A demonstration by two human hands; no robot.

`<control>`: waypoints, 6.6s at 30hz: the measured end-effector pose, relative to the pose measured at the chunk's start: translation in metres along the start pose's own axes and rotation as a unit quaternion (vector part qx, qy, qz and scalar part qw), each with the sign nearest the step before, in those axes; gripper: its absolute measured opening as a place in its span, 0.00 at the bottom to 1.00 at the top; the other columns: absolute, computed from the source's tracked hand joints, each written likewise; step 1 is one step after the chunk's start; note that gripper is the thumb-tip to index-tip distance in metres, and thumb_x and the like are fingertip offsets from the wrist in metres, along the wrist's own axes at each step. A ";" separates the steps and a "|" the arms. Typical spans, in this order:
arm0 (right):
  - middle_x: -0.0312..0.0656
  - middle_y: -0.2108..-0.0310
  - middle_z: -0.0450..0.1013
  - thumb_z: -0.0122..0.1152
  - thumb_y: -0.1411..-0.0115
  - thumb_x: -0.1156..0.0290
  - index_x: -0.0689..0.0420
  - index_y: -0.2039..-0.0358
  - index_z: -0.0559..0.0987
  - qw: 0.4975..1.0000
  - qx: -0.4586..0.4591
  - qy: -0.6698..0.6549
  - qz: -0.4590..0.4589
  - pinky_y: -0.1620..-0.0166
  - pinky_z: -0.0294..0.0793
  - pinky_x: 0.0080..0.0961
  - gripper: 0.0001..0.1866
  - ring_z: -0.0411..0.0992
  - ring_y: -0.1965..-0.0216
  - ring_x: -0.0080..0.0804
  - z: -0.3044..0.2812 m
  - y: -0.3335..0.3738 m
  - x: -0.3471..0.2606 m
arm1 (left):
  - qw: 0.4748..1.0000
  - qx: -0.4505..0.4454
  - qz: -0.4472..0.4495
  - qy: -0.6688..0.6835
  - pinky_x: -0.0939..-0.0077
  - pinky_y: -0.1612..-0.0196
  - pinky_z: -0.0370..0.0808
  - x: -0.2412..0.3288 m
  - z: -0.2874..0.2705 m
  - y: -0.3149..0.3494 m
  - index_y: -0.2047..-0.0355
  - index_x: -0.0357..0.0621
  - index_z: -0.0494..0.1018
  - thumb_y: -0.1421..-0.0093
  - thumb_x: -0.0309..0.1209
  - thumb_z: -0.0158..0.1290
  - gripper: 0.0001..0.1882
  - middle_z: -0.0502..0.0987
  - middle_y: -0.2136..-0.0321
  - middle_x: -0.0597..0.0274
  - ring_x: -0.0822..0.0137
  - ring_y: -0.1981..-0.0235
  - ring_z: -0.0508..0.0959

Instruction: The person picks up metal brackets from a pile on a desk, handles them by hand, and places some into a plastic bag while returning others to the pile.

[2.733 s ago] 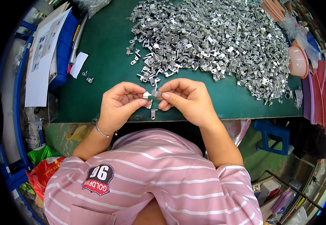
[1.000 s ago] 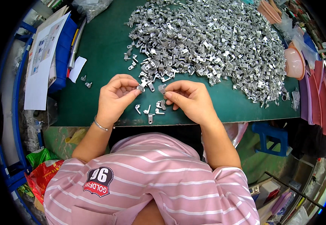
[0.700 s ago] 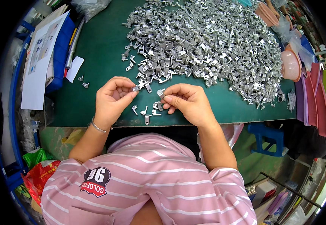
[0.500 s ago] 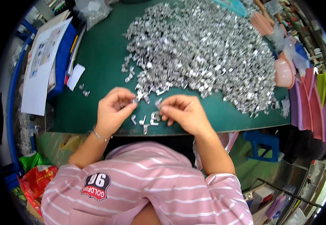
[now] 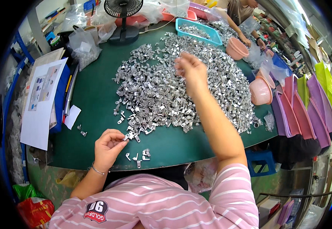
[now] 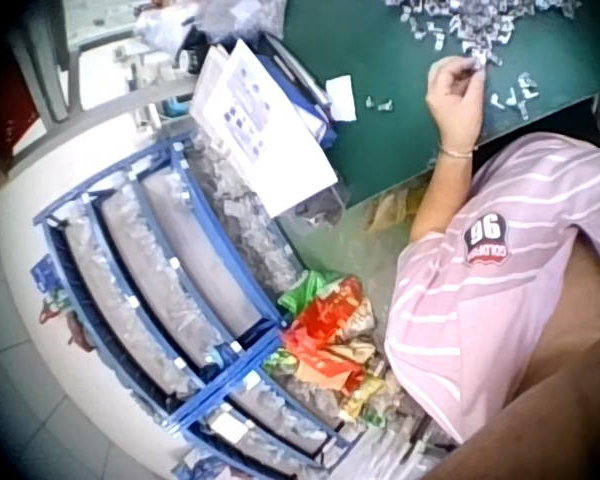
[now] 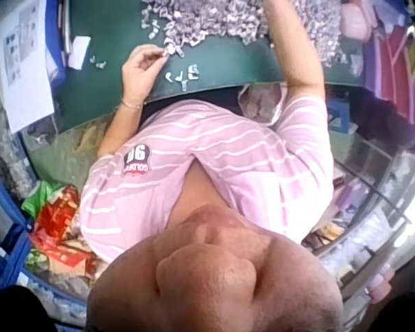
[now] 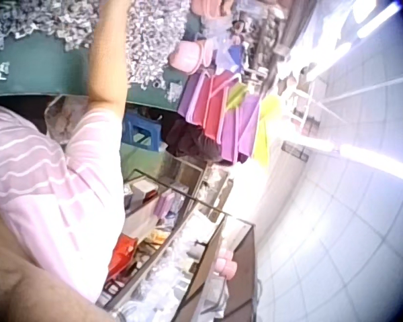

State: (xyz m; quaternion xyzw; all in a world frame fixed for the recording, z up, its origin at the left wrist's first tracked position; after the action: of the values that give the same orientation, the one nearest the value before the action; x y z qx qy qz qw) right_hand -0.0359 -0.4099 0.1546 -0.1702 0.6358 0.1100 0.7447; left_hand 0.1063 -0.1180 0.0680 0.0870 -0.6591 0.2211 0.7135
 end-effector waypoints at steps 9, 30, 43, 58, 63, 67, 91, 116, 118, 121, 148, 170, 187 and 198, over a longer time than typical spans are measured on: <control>0.42 0.67 0.76 0.60 0.44 0.79 0.62 0.63 0.79 0.932 -0.260 0.236 -0.090 0.66 0.73 0.20 0.08 0.74 0.68 0.27 0.076 0.175 0.028 | 0.992 -0.034 -0.031 0.118 0.76 0.54 0.77 -0.006 0.009 0.002 0.56 0.31 0.68 0.47 0.11 0.56 0.18 0.76 0.61 0.55 0.69 0.59 0.77; 0.46 0.74 0.74 0.64 0.48 0.68 0.58 0.73 0.80 0.882 -0.200 0.422 -0.072 0.68 0.73 0.36 0.07 0.74 0.72 0.46 0.075 0.187 0.059 | 0.911 -0.046 0.103 -0.396 0.75 0.70 0.72 0.027 0.021 -0.012 0.72 0.36 0.73 0.53 0.24 0.63 0.10 0.73 0.69 0.58 0.64 0.73 0.74; 0.38 0.70 0.75 0.59 0.41 0.80 0.64 0.65 0.77 0.957 -0.236 -0.030 0.169 0.69 0.75 0.16 0.04 0.75 0.71 0.21 0.050 0.193 0.075 | 0.985 -0.084 0.038 -0.145 0.81 0.63 0.78 0.014 0.023 -0.009 0.65 0.34 0.76 0.50 0.16 0.58 0.10 0.78 0.66 0.58 0.72 0.69 0.79; 0.36 0.70 0.76 0.60 0.42 0.80 0.63 0.66 0.78 0.971 -0.144 0.187 0.044 0.70 0.71 0.18 0.03 0.72 0.72 0.19 0.022 0.195 0.070 | 0.956 -0.131 0.138 -0.225 0.81 0.69 0.76 0.031 0.025 -0.009 0.67 0.38 0.78 0.53 0.18 0.60 0.11 0.77 0.68 0.60 0.72 0.71 0.78; 0.44 0.71 0.73 0.62 0.47 0.80 0.62 0.68 0.78 0.911 -0.265 0.312 -0.058 0.68 0.72 0.28 0.06 0.73 0.71 0.39 0.039 0.203 0.047 | 0.967 -0.105 0.114 -0.204 0.82 0.69 0.72 0.028 0.025 -0.007 0.68 0.38 0.78 0.56 0.17 0.61 0.12 0.77 0.68 0.60 0.73 0.73 0.75; 0.43 0.69 0.71 0.59 0.46 0.80 0.58 0.65 0.79 0.893 -0.143 0.392 -0.169 0.67 0.72 0.31 0.08 0.72 0.69 0.42 0.045 0.189 0.042 | 0.964 -0.116 0.093 -0.219 0.82 0.68 0.73 0.025 0.026 -0.008 0.67 0.37 0.78 0.55 0.17 0.61 0.12 0.78 0.67 0.59 0.73 0.72 0.75; 0.35 0.71 0.77 0.61 0.42 0.79 0.63 0.65 0.79 0.968 -0.212 0.022 0.135 0.71 0.71 0.13 0.05 0.72 0.72 0.16 0.025 0.195 0.070 | 0.925 -0.241 0.166 -0.242 0.72 0.64 0.73 0.023 0.046 -0.001 0.72 0.40 0.78 0.52 0.20 0.60 0.06 0.80 0.69 0.60 0.63 0.71 0.78; 0.41 0.67 0.76 0.61 0.47 0.83 0.62 0.62 0.75 0.959 -0.205 0.183 0.064 0.63 0.75 0.22 0.11 0.76 0.67 0.28 0.054 0.176 0.074 | 0.903 -0.045 0.133 -0.407 0.74 0.71 0.74 0.020 0.025 -0.017 0.72 0.37 0.75 0.53 0.18 0.59 0.07 0.73 0.72 0.58 0.64 0.74 0.76; 0.38 0.68 0.76 0.61 0.46 0.84 0.62 0.61 0.76 0.967 -0.214 0.027 0.138 0.64 0.74 0.18 0.11 0.74 0.67 0.21 0.050 0.179 0.079 | 0.912 -0.034 0.106 -0.396 0.76 0.72 0.74 0.017 0.022 -0.018 0.71 0.37 0.75 0.52 0.18 0.58 0.07 0.74 0.73 0.59 0.67 0.75 0.76; 0.36 0.68 0.75 0.61 0.47 0.86 0.63 0.61 0.76 0.958 -0.224 -0.033 0.175 0.62 0.75 0.15 0.12 0.74 0.66 0.19 0.046 0.184 0.076 | 0.914 -0.002 0.076 -0.399 0.78 0.72 0.73 0.015 0.017 -0.020 0.71 0.37 0.74 0.51 0.18 0.57 0.07 0.74 0.73 0.59 0.68 0.77 0.76; 0.39 0.70 0.75 0.61 0.45 0.79 0.62 0.63 0.79 0.968 -0.188 0.166 0.031 0.65 0.73 0.17 0.08 0.74 0.71 0.21 0.063 0.174 0.065 | 0.990 -0.040 -0.114 0.072 0.79 0.57 0.76 -0.010 0.006 -0.020 0.67 0.33 0.76 0.52 0.11 0.58 0.12 0.76 0.65 0.58 0.71 0.63 0.76; 0.52 0.62 0.77 0.56 0.41 0.84 0.67 0.63 0.74 0.942 -0.233 -0.175 0.163 0.61 0.79 0.25 0.05 0.77 0.64 0.32 0.065 0.188 0.074 | 0.978 -0.131 -0.085 0.137 0.83 0.63 0.76 -0.005 0.022 -0.015 0.67 0.34 0.75 0.49 0.15 0.60 0.09 0.78 0.68 0.61 0.75 0.67 0.77; 0.46 0.64 0.77 0.52 0.51 0.88 0.61 0.70 0.77 0.902 -0.296 0.297 -0.107 0.60 0.74 0.33 0.10 0.75 0.63 0.44 0.046 0.202 0.049 | 0.930 -0.227 0.118 -0.263 0.80 0.71 0.71 0.012 0.038 -0.011 0.71 0.39 0.78 0.52 0.18 0.58 0.06 0.78 0.74 0.62 0.71 0.74 0.75; 0.43 0.69 0.68 0.65 0.53 0.75 0.57 0.69 0.74 0.836 -0.104 0.498 -0.203 0.64 0.72 0.38 0.10 0.70 0.65 0.45 0.061 0.161 0.037 | 0.895 -0.076 0.130 -0.420 0.72 0.71 0.71 0.021 0.032 -0.062 0.71 0.37 0.74 0.51 0.23 0.61 0.08 0.71 0.73 0.58 0.63 0.76 0.74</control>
State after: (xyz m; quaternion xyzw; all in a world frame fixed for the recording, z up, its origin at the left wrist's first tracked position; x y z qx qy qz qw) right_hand -0.0357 -0.2398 0.1080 -0.4038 0.8570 -0.0775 0.3106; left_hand 0.1045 -0.1826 0.1023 0.0304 -0.9176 0.2039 0.3400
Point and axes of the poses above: each hand's wrist, its own y-axis away from the middle knuckle, its own z-axis out of the palm, x = y × z, the point moved 8 cm from there along -y, towards the middle knuckle
